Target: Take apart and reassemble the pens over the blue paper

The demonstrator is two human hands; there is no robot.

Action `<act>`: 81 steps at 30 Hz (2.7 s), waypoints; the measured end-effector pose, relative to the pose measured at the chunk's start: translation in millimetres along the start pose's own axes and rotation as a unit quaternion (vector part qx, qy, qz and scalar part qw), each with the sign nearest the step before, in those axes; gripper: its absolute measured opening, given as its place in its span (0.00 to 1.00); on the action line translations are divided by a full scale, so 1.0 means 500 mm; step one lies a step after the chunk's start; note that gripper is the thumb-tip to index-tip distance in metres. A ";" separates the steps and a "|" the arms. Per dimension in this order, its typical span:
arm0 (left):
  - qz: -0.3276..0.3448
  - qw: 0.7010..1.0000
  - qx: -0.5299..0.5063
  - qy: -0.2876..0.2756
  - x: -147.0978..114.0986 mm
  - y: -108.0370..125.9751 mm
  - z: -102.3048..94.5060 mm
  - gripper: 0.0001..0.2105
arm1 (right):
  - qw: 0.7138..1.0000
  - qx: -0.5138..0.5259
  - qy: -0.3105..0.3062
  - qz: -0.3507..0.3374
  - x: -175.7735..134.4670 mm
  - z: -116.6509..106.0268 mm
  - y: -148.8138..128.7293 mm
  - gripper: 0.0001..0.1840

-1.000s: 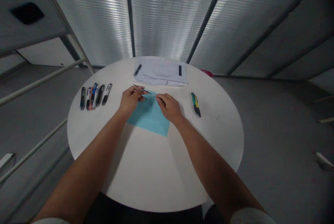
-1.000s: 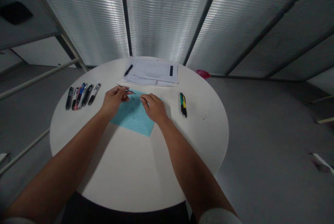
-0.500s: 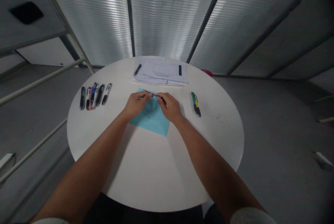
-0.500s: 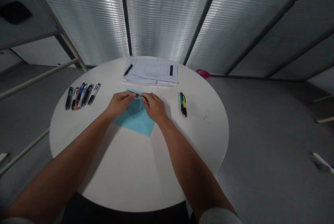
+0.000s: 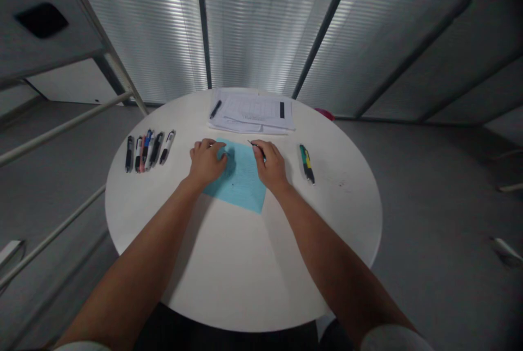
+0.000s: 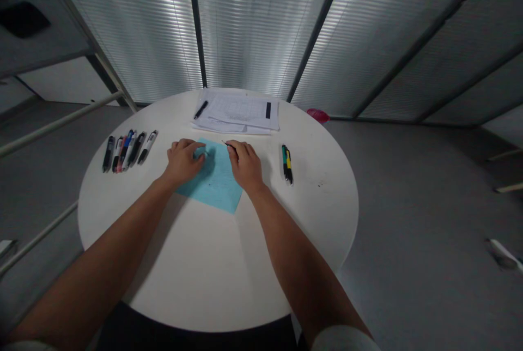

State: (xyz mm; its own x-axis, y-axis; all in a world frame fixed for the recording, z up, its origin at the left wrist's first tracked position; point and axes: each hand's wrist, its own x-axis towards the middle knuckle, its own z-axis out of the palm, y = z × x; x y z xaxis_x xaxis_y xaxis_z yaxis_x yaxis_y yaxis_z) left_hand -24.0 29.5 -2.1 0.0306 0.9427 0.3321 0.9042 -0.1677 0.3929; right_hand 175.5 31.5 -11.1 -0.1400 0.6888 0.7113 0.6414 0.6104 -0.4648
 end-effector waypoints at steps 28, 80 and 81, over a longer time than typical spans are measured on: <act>0.033 0.999 -0.032 -0.011 0.007 -0.010 0.019 0.12 | 0.993 -0.026 -0.119 0.007 -0.005 0.002 0.003 0.18; -0.216 0.742 -0.619 -0.138 0.008 0.045 -0.015 0.12 | 0.992 -0.022 -0.122 0.012 -0.006 -0.001 0.001 0.20; -0.216 0.743 -0.617 -0.142 0.008 0.045 -0.013 0.12 | 0.992 -0.023 -0.124 0.012 -0.006 -0.001 0.002 0.20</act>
State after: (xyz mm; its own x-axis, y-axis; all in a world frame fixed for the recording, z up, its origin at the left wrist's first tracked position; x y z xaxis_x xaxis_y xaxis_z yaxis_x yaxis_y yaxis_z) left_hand -6.6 27.4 13.5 0.0979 0.9789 -0.1795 -0.2187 0.1971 0.9557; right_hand 176.8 29.7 -13.4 -0.3015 0.7816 0.5461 0.6804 0.5776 -0.4511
